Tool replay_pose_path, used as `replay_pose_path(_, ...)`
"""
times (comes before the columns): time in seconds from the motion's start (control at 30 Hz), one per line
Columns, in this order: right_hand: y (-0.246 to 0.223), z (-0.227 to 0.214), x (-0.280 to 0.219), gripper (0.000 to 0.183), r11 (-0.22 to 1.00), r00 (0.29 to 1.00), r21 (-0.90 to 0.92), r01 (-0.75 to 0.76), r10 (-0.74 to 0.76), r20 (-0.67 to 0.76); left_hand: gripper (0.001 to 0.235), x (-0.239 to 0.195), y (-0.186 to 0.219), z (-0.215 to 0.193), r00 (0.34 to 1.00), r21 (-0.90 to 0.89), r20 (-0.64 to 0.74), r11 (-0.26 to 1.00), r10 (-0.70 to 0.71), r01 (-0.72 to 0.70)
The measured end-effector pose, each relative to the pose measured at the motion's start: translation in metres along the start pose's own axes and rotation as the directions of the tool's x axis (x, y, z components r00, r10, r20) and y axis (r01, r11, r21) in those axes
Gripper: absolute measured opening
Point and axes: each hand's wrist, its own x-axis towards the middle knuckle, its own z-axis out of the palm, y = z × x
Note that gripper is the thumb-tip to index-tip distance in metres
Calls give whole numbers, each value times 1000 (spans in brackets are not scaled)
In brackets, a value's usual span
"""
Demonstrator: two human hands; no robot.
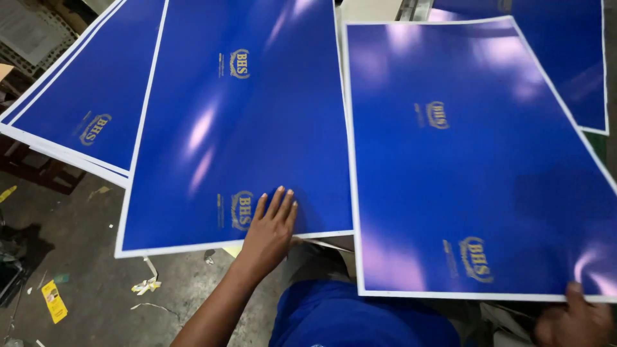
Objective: Feeding and organizing printed sheets into a finishing machine.
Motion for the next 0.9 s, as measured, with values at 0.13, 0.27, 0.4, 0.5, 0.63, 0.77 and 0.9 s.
replay_pose_path(0.13,92,-126,36,44,988,982,-98,-122,134,131,53,-8,-10,20,998,42,51,998,46,-48)
replay_pose_path(0.27,112,-158,15,60,967,978,-149,-206,197,-73,32,-2,-23,15,979,-66,-202,998,3,-17)
replay_pose_path(0.4,152,-205,1,72,966,962,-114,-233,212,-173,6,14,-30,-26,809,-293,-536,952,-242,91)
replay_pose_path(0.5,151,-203,-16,66,966,958,-103,-237,215,-191,5,22,-21,-62,697,-358,-642,929,-319,96)
replay_pose_path(0.63,149,-202,-33,55,967,956,-93,-236,213,-204,8,28,5,-86,665,-303,-719,952,-202,-39)
replay_pose_path(0.77,148,-195,-42,43,969,956,-85,-233,212,-204,12,35,18,-75,737,-289,-661,954,-141,-77)
replay_pose_path(0.9,22,-70,-58,39,988,966,-110,-111,81,-244,12,35,22,-68,781,-299,-611,951,-131,-74)
